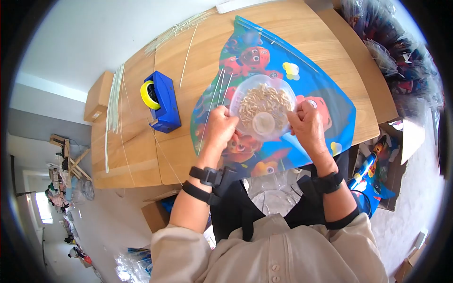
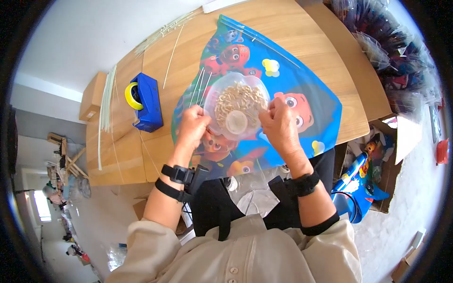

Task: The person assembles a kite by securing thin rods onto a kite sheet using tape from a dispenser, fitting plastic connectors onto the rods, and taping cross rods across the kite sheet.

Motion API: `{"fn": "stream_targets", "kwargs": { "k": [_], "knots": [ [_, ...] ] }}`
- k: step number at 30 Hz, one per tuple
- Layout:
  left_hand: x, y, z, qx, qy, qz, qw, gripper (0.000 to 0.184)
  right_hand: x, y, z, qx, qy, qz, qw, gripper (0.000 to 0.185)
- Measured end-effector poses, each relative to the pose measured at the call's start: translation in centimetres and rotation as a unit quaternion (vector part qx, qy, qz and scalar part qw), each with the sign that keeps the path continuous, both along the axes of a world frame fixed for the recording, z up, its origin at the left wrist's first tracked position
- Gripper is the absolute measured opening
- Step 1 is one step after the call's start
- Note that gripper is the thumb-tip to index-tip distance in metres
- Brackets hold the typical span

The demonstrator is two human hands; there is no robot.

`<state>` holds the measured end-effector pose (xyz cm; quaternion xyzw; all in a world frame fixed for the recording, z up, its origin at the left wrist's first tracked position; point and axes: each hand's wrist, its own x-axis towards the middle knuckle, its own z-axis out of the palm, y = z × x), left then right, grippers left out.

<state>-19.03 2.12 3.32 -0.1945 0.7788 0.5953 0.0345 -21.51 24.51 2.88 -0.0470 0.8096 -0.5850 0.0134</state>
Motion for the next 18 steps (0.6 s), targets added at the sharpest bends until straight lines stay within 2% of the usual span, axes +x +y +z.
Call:
{"fn": "stream_targets", "kwargs": {
  "k": [1,5,8,9,10,12,14,16,18],
  "knots": [
    [-1.1,-0.7,0.3,0.013,0.0,0.026,1.0,0.007,0.0,-0.7,1.6,-0.045,-0.055,-0.009,0.997,0.02],
    [-6.5,-4.8,0.2,0.079,0.048,0.13,0.987,0.006,-0.2,-1.8,-0.7,-0.056,0.001,0.021,0.998,0.024],
    [-11.2,-8.7,0.2,0.165,0.074,0.219,0.959,0.009,1.8,-2.0,-2.8,0.025,0.136,0.084,0.987,0.016],
    [-12.7,-10.0,-0.2,0.187,0.124,0.254,0.941,0.012,2.3,-2.0,-3.9,0.036,0.193,0.098,0.976,0.015],
    [-14.3,-11.2,-0.4,0.219,0.145,0.293,0.919,0.015,2.7,-1.9,-4.1,0.036,0.193,0.096,0.976,0.015],
    [-17.5,-12.8,-0.7,0.208,0.173,0.397,0.877,0.024,2.8,-1.5,-4.0,0.11,0.216,0.156,0.958,0.015],
    [-19.3,-13.8,-1.0,0.205,0.203,0.453,0.844,0.03,2.5,-1.6,-4.1,0.103,0.201,0.159,0.961,0.017],
    [-20.7,-14.3,-0.4,0.199,0.178,0.492,0.829,0.03,2.1,-1.7,-4.2,0.096,0.186,0.161,0.965,0.019],
    [-21.3,-15.4,-0.4,-0.044,0.074,0.413,0.906,0.032,2.0,-1.9,-4.2,0.09,0.202,0.157,0.962,0.02]
  ]
}}
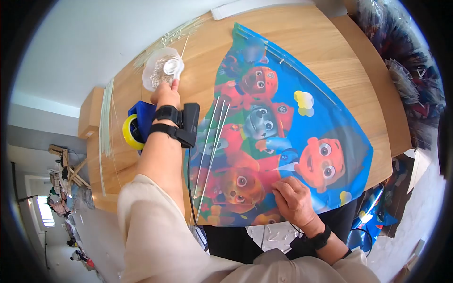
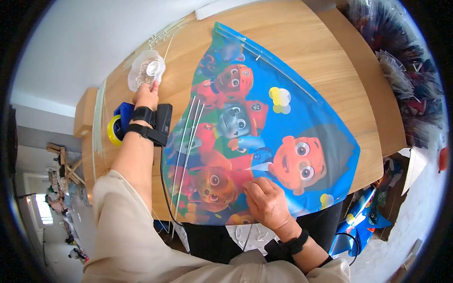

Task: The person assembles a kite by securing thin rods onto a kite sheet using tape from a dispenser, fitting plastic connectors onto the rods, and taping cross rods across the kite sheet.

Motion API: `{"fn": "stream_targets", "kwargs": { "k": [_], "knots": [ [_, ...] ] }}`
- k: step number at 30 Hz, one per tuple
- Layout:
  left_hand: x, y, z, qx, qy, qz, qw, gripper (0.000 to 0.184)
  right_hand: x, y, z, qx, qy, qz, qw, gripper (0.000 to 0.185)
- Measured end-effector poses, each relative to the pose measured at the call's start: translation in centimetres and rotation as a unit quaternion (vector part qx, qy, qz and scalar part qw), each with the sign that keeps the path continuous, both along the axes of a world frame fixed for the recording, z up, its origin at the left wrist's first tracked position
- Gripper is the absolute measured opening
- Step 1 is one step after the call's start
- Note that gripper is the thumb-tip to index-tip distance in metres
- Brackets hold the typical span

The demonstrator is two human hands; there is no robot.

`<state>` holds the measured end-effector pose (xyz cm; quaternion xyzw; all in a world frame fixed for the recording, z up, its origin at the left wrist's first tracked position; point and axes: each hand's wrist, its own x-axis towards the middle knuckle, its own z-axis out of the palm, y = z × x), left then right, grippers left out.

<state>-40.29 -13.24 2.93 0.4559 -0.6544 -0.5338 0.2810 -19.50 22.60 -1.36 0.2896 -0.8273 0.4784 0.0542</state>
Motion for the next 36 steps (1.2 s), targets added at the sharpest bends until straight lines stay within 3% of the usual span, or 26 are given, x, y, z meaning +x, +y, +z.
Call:
{"fn": "stream_targets", "kwargs": {
  "k": [1,3,5,7,8,9,11,12,14,16,18,19,20,23,26,27,28,34,36],
  "knots": [
    [0.1,-0.7,-0.2,-0.09,-0.105,-0.042,0.99,0.033,0.0,0.0,0.1,0.007,-0.004,0.003,1.0,0.02],
    [0.2,-2.0,-0.3,-0.261,-0.301,-0.126,0.909,0.037,-0.1,0.1,0.1,0.016,-0.015,0.006,1.0,0.02],
    [0.2,-3.0,-0.3,-0.34,-0.389,-0.165,0.84,0.039,0.0,0.1,0.1,0.021,-0.019,0.008,1.0,0.02],
    [-0.3,-4.4,-1.1,-0.146,-0.185,-0.139,0.962,0.031,0.0,0.0,-0.1,0.007,-0.007,0.001,1.0,0.019],
    [-0.6,-5.0,-1.7,-0.043,-0.074,-0.123,0.989,0.028,0.0,-0.1,-0.1,0.007,-0.006,0.002,1.0,0.019],
    [-0.6,-5.2,-2.0,0.061,0.038,-0.104,0.992,0.024,0.0,-0.1,0.0,0.012,-0.005,-0.001,1.0,0.017],
    [-0.1,-5.7,-2.5,0.265,0.258,-0.056,0.927,0.018,0.2,0.0,0.1,0.019,-0.005,-0.002,1.0,0.016],
    [0.7,-4.8,-1.9,0.265,0.259,-0.054,0.927,0.018,0.2,-0.1,0.1,0.014,-0.001,-0.009,1.0,0.014],
    [3.4,-1.1,0.3,0.247,0.066,-0.214,0.943,0.009,0.3,-0.2,0.0,0.009,0.002,-0.013,1.0,0.013],
    [8.3,3.5,2.9,0.041,-0.05,-0.356,0.932,0.008,0.4,-0.1,-0.1,0.0,0.013,-0.017,1.0,0.012],
    [12.9,5.7,2.7,-0.128,-0.163,-0.392,0.896,0.011,0.6,-0.1,-0.1,-0.002,0.013,-0.017,1.0,0.012],
    [15.2,5.1,0.9,-0.283,-0.178,-0.407,0.85,0.012,0.6,-0.1,-0.2,-0.008,0.011,-0.014,1.0,0.012],
    [17.9,7.1,2.0,-0.346,-0.24,-0.383,0.822,0.015,0.6,0.0,-0.2,-0.015,0.01,-0.011,1.0,0.012],
    [24.2,9.1,1.0,-0.41,-0.303,-0.329,0.795,0.023,0.8,0.1,0.0,-0.027,-0.007,-0.008,1.0,0.011],
    [28.2,9.1,-1.3,-0.377,-0.32,-0.323,0.807,0.028,0.9,0.0,-0.3,-0.034,-0.02,-0.01,0.999,0.01],
    [28.4,9.2,-1.2,-0.299,-0.352,-0.329,0.824,0.022,0.9,0.0,-0.4,-0.034,-0.018,-0.014,0.999,0.01],
    [28.4,9.3,-1.1,-0.3,-0.35,-0.329,0.824,0.022,1.0,0.0,-0.3,-0.035,-0.016,-0.018,0.999,0.01],
    [25.9,8.7,-2.1,-0.386,-0.322,-0.322,0.802,0.016,1.2,-0.1,-0.4,-0.011,0.011,-0.031,0.999,0.009],
    [23.6,7.8,-2.4,-0.452,-0.304,-0.341,0.766,0.018,1.3,-0.1,-0.3,-0.012,0.015,-0.032,0.999,0.009]
  ]
}}
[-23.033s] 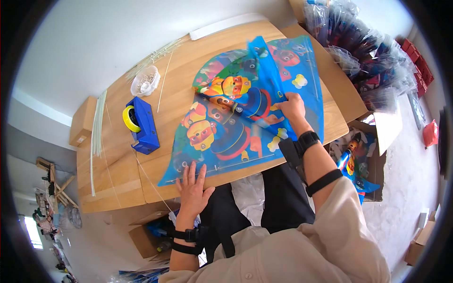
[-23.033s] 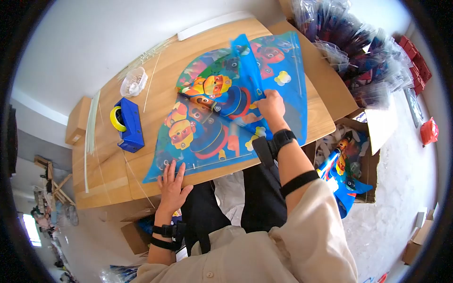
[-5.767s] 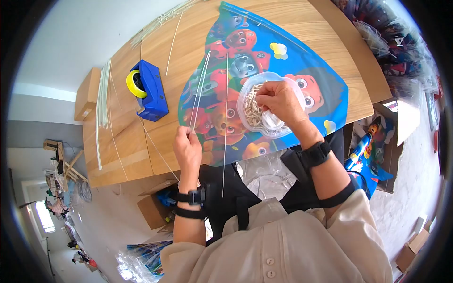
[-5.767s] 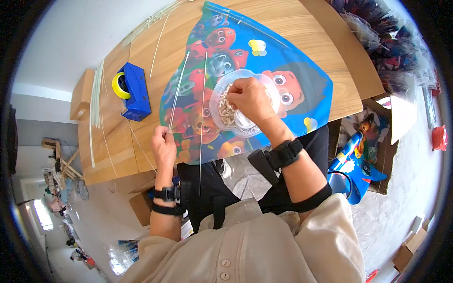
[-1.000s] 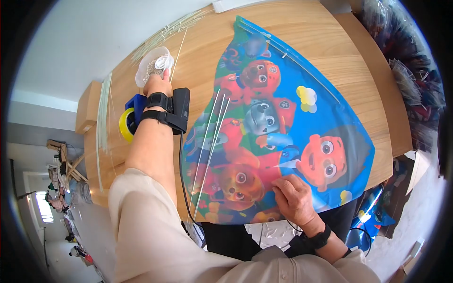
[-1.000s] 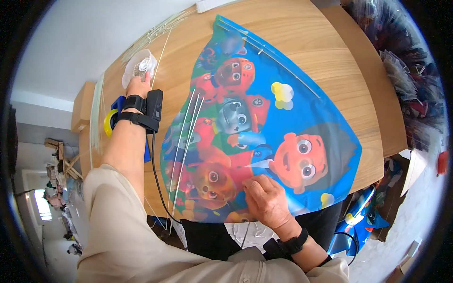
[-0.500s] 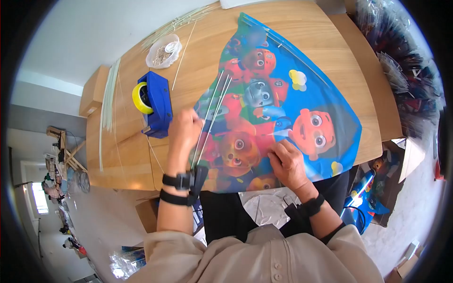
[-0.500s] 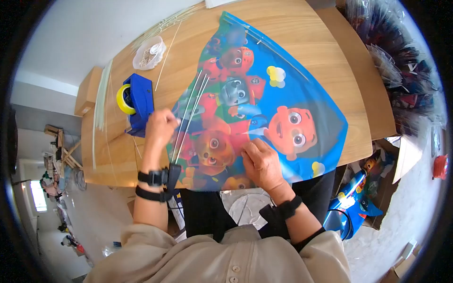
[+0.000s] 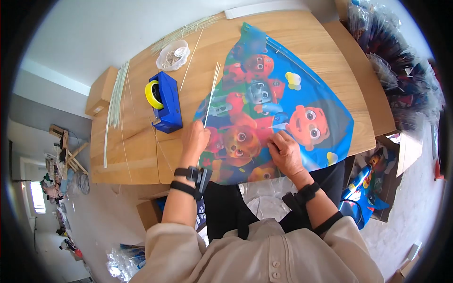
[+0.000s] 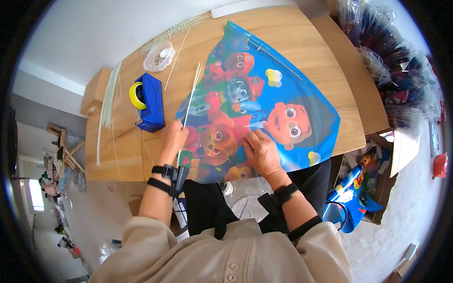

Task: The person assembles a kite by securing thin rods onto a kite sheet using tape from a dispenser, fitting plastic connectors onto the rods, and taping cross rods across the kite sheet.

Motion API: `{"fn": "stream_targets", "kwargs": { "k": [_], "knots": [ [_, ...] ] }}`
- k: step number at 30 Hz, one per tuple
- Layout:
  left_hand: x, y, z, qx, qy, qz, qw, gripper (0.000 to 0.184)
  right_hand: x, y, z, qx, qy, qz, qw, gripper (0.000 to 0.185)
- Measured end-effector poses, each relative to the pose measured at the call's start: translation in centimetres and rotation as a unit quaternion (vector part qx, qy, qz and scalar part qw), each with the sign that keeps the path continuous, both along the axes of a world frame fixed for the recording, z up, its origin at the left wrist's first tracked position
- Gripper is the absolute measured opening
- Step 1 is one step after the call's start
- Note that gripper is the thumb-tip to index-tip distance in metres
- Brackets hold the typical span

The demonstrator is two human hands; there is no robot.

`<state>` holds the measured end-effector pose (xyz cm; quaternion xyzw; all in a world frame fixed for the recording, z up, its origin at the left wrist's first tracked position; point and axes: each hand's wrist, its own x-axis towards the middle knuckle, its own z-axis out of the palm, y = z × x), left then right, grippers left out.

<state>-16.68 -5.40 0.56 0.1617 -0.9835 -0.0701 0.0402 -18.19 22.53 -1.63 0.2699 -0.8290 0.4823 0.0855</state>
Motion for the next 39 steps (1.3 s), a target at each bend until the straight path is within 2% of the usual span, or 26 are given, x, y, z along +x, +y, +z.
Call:
{"fn": "stream_targets", "kwargs": {
  "k": [10,17,22,24,25,28,31,34,36,38,39],
  "knots": [
    [-14.6,-2.7,2.1,-0.109,-0.036,-0.047,0.992,0.017,-0.5,-0.1,0.2,0.003,0.007,-0.001,1.0,0.012],
    [-19.0,-5.0,1.3,-0.126,-0.001,-0.008,0.992,0.015,-0.7,-0.1,0.2,0.006,-0.011,0.005,1.0,0.013],
    [-17.3,-2.9,3.4,-0.129,0.098,0.011,0.987,0.01,-0.6,0.1,-0.1,-0.002,-0.016,0.007,1.0,0.011],
    [-14.6,-0.6,4.5,-0.147,0.187,-0.166,0.957,0.011,-0.6,0.3,0.2,-0.039,-0.035,0.01,0.999,0.01],
    [-12.1,1.9,5.8,-0.114,0.163,-0.226,0.954,0.008,-0.5,0.6,0.4,-0.079,-0.048,0.017,0.996,0.009],
    [-5.0,7.7,4.9,-0.048,0.122,-0.345,0.93,0.005,1.4,2.5,1.3,-0.061,-0.079,0.0,0.995,0.008],
    [-0.7,9.9,3.1,-0.001,0.088,-0.346,0.934,0.005,2.8,4.5,1.0,-0.036,-0.062,-0.03,0.997,0.008],
    [1.2,11.0,2.0,-0.015,0.084,-0.33,0.94,0.006,3.0,6.1,1.0,-0.003,-0.049,-0.067,0.997,0.01],
    [1.6,11.6,1.6,-0.009,0.1,-0.33,0.938,0.009,2.3,6.5,1.4,0.005,-0.017,-0.134,0.991,0.015],
    [1.5,12.1,1.3,-0.005,0.117,-0.33,0.937,0.011,1.0,6.5,1.4,0.001,0.006,-0.129,0.992,0.019],
    [1.3,12.2,1.0,-0.01,0.111,-0.323,0.94,0.014,0.4,6.4,1.5,0.032,0.057,-0.136,0.989,0.019]
  ]
}}
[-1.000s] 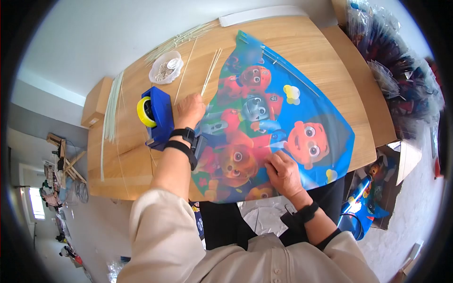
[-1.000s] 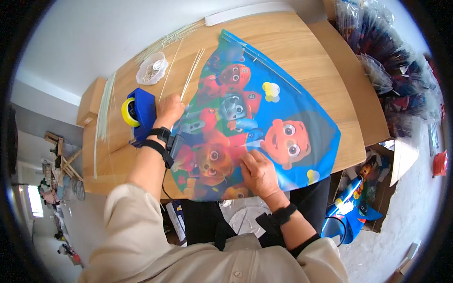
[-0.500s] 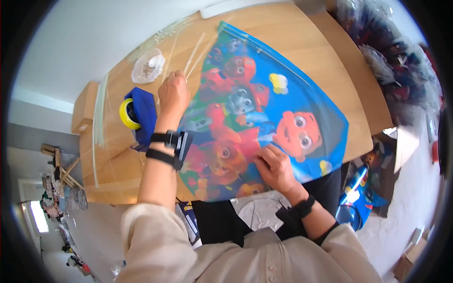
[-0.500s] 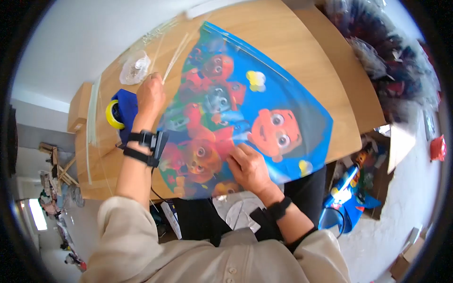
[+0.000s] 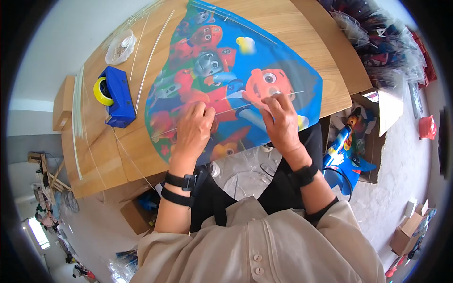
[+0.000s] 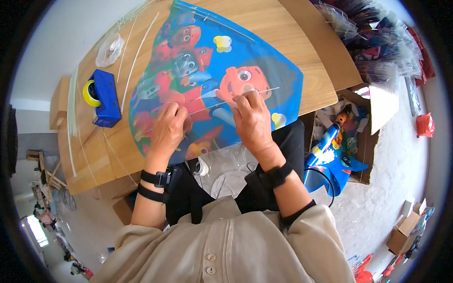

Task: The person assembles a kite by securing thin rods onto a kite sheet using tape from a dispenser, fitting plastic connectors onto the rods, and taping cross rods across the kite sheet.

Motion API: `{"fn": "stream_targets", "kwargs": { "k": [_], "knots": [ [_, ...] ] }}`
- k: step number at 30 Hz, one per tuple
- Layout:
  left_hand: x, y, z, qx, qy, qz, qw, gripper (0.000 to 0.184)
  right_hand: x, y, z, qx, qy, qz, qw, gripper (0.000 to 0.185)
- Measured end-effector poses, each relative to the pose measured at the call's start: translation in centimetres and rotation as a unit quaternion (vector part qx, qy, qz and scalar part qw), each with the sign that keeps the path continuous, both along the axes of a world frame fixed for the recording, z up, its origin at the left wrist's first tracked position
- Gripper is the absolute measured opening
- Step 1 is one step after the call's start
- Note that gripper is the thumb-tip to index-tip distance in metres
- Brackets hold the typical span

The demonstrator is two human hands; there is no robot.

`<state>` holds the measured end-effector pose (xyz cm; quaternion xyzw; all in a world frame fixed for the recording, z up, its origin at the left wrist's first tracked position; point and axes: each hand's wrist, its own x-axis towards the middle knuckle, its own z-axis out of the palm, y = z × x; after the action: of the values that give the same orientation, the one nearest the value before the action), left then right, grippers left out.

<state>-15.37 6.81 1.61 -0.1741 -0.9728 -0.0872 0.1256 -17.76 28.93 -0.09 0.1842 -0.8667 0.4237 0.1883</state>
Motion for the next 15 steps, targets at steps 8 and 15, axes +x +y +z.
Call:
{"fn": "stream_targets", "kwargs": {
  "k": [8,15],
  "knots": [
    [2.3,-2.4,-1.1,0.085,0.019,0.063,0.994,0.019,-0.8,0.2,-1.6,0.087,0.049,-0.001,0.995,0.019],
    [4.3,-4.7,-1.9,0.122,0.025,0.167,0.978,0.018,1.1,-1.5,-1.4,0.084,0.029,0.051,0.995,0.02]
  ]
}}
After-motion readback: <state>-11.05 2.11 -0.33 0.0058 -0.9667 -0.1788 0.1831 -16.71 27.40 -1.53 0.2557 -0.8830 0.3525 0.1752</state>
